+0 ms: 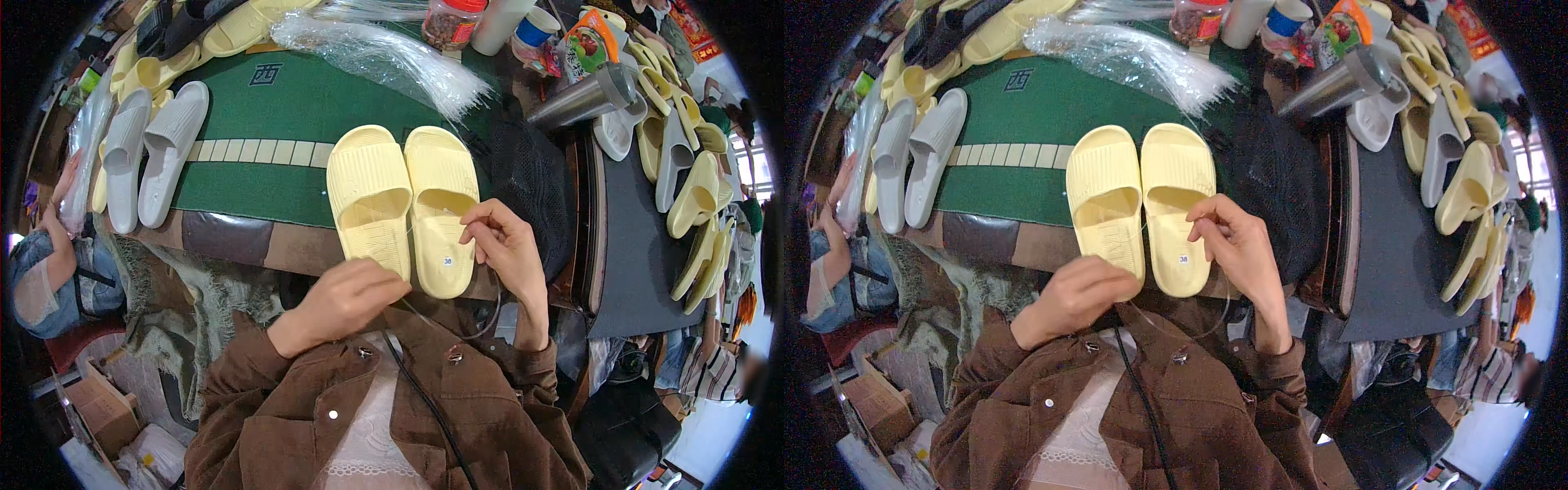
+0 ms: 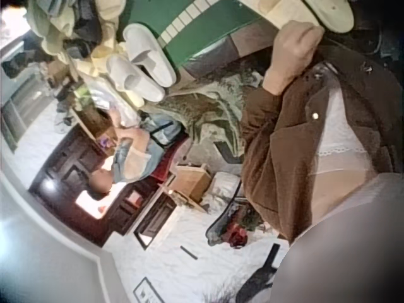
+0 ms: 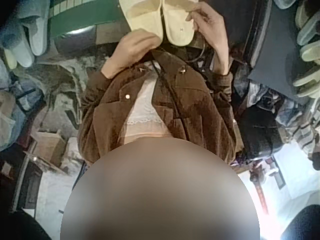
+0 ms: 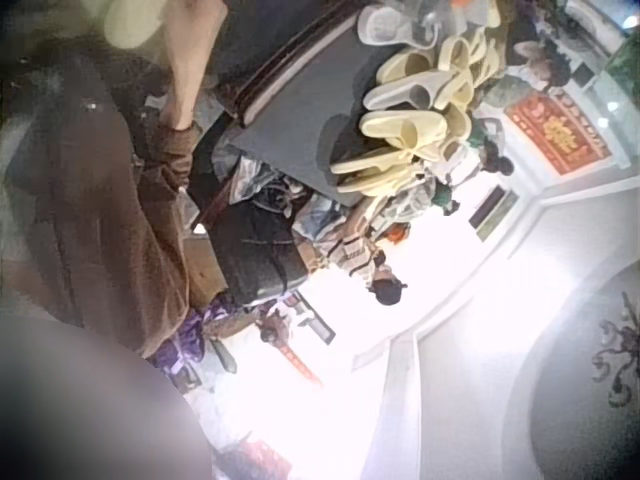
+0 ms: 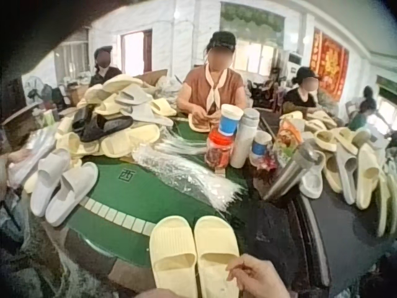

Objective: The recorder is shown manually trimming threads and finishing several pairs of sandals on a production table in a shoe manufacturing environment.

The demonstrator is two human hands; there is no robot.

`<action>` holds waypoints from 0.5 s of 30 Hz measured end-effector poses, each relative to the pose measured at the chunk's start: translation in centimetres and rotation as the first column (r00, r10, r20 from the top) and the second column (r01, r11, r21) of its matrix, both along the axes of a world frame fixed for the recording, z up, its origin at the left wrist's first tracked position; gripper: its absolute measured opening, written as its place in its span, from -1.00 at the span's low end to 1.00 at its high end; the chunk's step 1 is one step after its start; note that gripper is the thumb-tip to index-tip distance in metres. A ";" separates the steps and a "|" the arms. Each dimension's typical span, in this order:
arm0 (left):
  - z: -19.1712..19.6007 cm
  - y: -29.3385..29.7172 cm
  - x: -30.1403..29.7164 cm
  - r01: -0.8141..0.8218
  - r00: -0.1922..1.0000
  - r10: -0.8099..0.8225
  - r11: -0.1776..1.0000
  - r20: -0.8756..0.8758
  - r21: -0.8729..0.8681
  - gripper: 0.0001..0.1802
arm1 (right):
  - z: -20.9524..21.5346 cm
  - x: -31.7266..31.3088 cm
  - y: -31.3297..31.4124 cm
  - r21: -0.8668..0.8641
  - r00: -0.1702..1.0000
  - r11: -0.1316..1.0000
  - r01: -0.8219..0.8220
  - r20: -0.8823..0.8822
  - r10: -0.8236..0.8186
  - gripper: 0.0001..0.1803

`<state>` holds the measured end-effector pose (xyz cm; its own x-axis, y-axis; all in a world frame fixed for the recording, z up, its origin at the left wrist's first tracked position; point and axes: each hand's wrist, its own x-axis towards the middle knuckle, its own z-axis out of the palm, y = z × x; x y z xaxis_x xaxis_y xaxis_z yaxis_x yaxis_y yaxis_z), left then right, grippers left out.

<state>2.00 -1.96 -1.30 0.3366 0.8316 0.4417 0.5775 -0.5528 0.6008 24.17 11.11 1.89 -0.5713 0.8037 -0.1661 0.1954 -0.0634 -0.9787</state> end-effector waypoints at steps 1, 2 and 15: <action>0.0 0.4 -0.4 0.003 1.000 -0.003 1.000 0.014 0.022 -0.69 | -0.2 -0.2 -0.1 0.048 0.998 0.999 0.008 0.064 -0.011 -0.87; -0.1 0.8 -0.7 -0.059 0.998 0.059 0.998 -0.001 0.031 -0.69 | -0.5 -0.5 -0.2 0.106 0.991 0.994 0.020 0.130 -0.034 -0.88; -0.8 2.6 0.4 -0.080 0.995 0.081 0.997 -0.056 0.020 -0.66 | -2.2 -1.9 -0.4 0.291 0.965 0.957 0.019 0.244 -0.093 -0.84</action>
